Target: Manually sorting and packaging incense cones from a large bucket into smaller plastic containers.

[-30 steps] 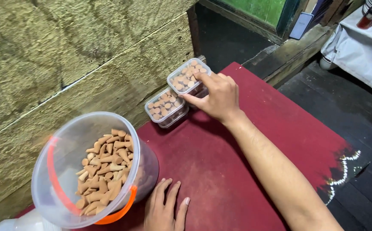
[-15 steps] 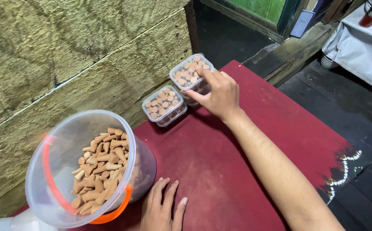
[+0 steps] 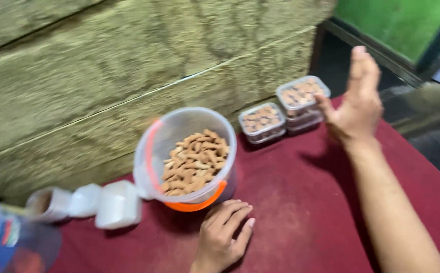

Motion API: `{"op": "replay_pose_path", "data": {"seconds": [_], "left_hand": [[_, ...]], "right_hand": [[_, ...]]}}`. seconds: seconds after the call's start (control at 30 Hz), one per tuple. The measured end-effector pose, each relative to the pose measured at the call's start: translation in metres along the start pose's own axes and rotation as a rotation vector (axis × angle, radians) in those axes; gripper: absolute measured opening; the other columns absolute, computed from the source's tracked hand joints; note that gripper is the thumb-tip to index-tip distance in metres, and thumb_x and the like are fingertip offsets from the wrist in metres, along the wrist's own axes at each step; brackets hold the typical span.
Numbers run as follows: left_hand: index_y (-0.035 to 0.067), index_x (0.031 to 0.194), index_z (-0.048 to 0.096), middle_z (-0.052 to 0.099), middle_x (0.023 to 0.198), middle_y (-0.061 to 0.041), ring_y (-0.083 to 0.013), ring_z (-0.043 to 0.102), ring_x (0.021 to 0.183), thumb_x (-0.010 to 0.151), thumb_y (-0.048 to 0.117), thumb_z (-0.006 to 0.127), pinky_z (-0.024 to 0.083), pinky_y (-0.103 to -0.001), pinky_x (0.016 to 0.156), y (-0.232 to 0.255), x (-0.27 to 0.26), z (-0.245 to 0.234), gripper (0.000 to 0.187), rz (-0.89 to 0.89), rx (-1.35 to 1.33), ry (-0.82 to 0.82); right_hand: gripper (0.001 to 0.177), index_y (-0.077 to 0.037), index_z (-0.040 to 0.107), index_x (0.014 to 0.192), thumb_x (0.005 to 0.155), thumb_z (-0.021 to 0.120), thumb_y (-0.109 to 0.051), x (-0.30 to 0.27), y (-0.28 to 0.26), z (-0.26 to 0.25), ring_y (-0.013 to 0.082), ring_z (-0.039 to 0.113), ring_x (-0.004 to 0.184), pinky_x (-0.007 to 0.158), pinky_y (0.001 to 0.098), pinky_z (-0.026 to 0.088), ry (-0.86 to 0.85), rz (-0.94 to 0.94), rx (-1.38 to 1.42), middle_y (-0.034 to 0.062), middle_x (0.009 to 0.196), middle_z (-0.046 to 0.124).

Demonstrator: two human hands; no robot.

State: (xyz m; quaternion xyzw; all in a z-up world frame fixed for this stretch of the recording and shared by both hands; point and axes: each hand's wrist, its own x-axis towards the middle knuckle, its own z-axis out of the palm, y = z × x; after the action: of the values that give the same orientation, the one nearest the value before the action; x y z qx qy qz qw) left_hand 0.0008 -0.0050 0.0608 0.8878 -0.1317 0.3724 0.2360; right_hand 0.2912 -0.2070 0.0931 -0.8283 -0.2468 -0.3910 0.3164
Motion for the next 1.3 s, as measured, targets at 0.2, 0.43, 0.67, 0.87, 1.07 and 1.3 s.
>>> {"op": "replay_pose_path", "data": {"seconds": [0.2,0.43,0.67,0.87,1.07,1.3], "left_hand": [[0.006,0.092,0.073,0.072,0.083,-0.004,-0.0231,0.066,0.068,0.095,0.017,0.062,0.048,-0.032,0.061,0.005,0.003,-0.022,0.016,0.1,0.1,0.186],[0.009,0.098,0.073,0.066,0.089,-0.004,-0.0237,0.058,0.076,0.099,0.025,0.059,0.045,-0.038,0.067,0.002,-0.005,-0.034,0.021,0.112,0.225,0.298],[0.009,0.119,0.049,0.062,0.102,-0.011,-0.0271,0.058,0.09,0.106,0.038,0.055,0.05,-0.042,0.082,-0.021,-0.026,-0.029,0.034,0.066,0.274,0.48],[0.009,0.147,0.037,0.05,0.147,-0.023,-0.036,0.048,0.137,0.104,0.05,0.047,0.027,-0.058,0.124,-0.063,-0.039,-0.051,0.06,-0.112,0.411,0.67],[0.0,0.155,0.037,0.029,0.162,-0.029,-0.051,0.026,0.15,0.101,0.042,0.057,0.02,-0.067,0.123,-0.094,-0.038,-0.094,0.071,-0.665,0.767,0.696],[0.016,0.148,0.05,0.034,0.157,-0.02,-0.0415,0.029,0.147,0.093,0.054,0.061,0.018,-0.082,0.106,-0.121,-0.059,-0.098,0.067,-1.127,0.792,0.412]], "right_hand": [[0.087,-0.005,0.02,0.168,0.105,0.04,-0.062,0.003,-0.047,-0.019,0.0433,0.061,0.123,0.096,0.0597,0.041,0.073,-0.172,0.158,0.0306,0.16,0.041],[0.097,-0.014,0.024,0.168,0.093,0.047,-0.072,-0.014,-0.137,-0.025,0.0509,0.037,0.155,0.124,0.0684,0.034,-0.032,-0.616,0.464,0.0311,0.166,0.033],[0.094,-0.022,0.043,0.154,0.086,0.036,-0.086,-0.068,-0.182,-0.011,0.0431,0.031,0.155,0.124,0.0643,0.018,-0.292,-0.791,0.373,0.029,0.165,0.029],[0.092,-0.02,0.046,0.152,0.087,0.035,-0.084,-0.073,-0.181,-0.004,0.0427,0.034,0.153,0.125,0.0645,0.017,-0.272,-0.816,0.354,0.0261,0.165,0.033],[0.092,-0.018,0.048,0.15,0.083,0.047,-0.082,-0.077,-0.176,0.0,0.044,0.035,0.153,0.126,0.0668,0.018,-0.274,-0.813,0.367,0.0247,0.163,0.036],[0.09,-0.017,0.05,0.148,0.081,0.053,-0.077,-0.078,-0.175,0.002,0.0462,0.04,0.15,0.127,0.0671,0.02,-0.259,-0.815,0.357,0.0254,0.16,0.041]]}}
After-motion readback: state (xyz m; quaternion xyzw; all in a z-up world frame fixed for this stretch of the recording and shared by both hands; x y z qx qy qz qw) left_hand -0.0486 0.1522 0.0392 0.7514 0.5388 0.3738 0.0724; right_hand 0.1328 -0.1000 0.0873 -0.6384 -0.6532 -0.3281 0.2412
